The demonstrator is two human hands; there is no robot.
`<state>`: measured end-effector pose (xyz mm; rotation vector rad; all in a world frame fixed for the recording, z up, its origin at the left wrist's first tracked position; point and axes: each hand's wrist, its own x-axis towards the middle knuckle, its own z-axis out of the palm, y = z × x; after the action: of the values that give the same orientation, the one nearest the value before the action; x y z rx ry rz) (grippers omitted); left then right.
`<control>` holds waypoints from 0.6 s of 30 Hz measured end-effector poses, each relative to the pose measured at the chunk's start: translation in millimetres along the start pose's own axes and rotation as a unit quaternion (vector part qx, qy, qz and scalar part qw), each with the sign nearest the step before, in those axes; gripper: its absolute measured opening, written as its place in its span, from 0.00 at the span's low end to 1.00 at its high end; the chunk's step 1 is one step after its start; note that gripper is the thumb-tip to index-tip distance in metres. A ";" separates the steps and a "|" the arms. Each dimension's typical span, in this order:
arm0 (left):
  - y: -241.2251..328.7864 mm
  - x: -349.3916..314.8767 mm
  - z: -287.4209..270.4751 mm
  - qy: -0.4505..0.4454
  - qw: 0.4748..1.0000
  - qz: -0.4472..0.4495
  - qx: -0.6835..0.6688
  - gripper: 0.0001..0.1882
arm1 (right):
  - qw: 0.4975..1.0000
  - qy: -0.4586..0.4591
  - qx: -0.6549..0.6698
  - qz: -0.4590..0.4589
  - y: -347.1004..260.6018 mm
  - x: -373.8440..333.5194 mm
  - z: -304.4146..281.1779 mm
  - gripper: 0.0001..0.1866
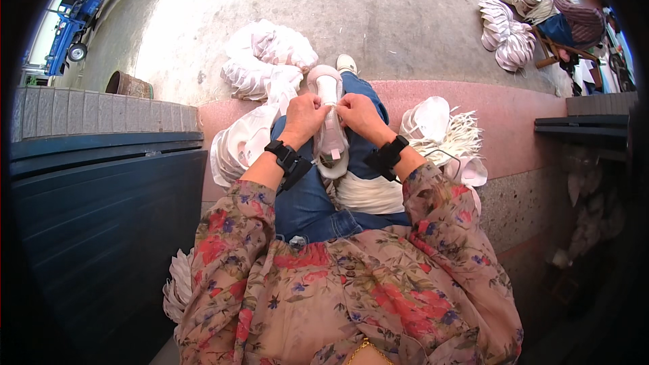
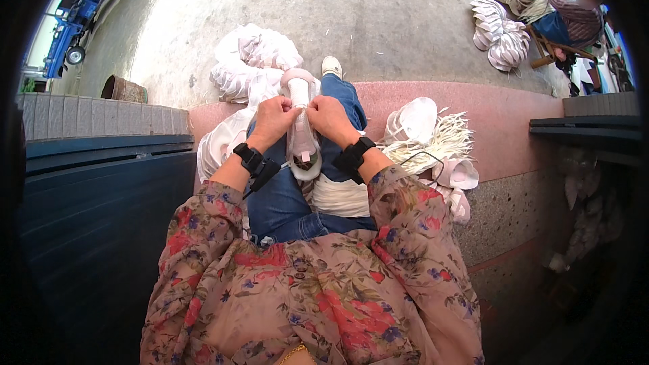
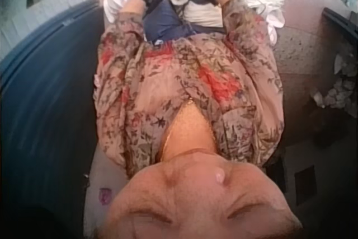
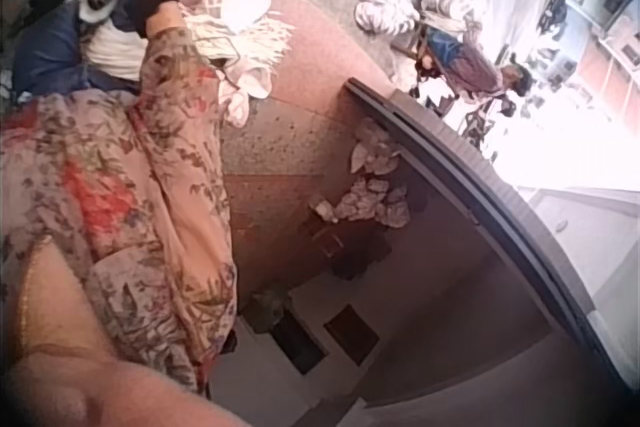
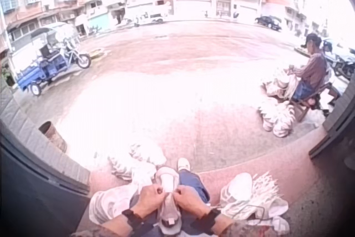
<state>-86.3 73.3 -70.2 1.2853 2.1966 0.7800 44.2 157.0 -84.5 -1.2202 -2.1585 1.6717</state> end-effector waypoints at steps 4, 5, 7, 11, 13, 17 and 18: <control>0.8 -1.5 -0.5 0.002 1.000 -0.009 0.000 0.13 | 0.975 0.064 -0.166 -0.135 -6.9 -1.0 -1.8 0.10; 0.5 -2.0 -0.6 0.000 1.000 -0.007 -0.009 0.13 | 0.961 0.078 -0.211 -0.162 -8.1 -0.8 -1.8 0.11; 0.2 -1.8 -0.7 -0.001 1.000 -0.009 -0.013 0.13 | 0.954 0.071 -0.237 -0.168 -10.8 -0.1 -1.4 0.10; 1.5 -3.1 -5.1 -0.010 0.999 -0.019 -0.034 0.14 | 0.987 -0.032 -0.135 -0.079 -17.3 7.1 -9.5 0.10; 0.9 -3.1 -7.1 -0.015 1.000 -0.015 -0.017 0.14 | 0.994 -0.069 -0.085 0.012 -27.6 7.2 -12.0 0.09; 2.6 -3.3 -5.6 -0.004 1.000 -0.003 0.007 0.15 | 0.966 0.001 -0.206 -0.155 -20.8 3.8 -4.9 0.07; 2.3 -3.7 -4.5 -0.003 1.000 -0.003 0.007 0.15 | 0.966 0.000 -0.206 -0.155 -20.3 0.8 -4.8 0.07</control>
<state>-86.1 69.9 -64.9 1.2861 2.2041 0.7588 36.2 160.2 -65.5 -0.8905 -2.6184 1.1343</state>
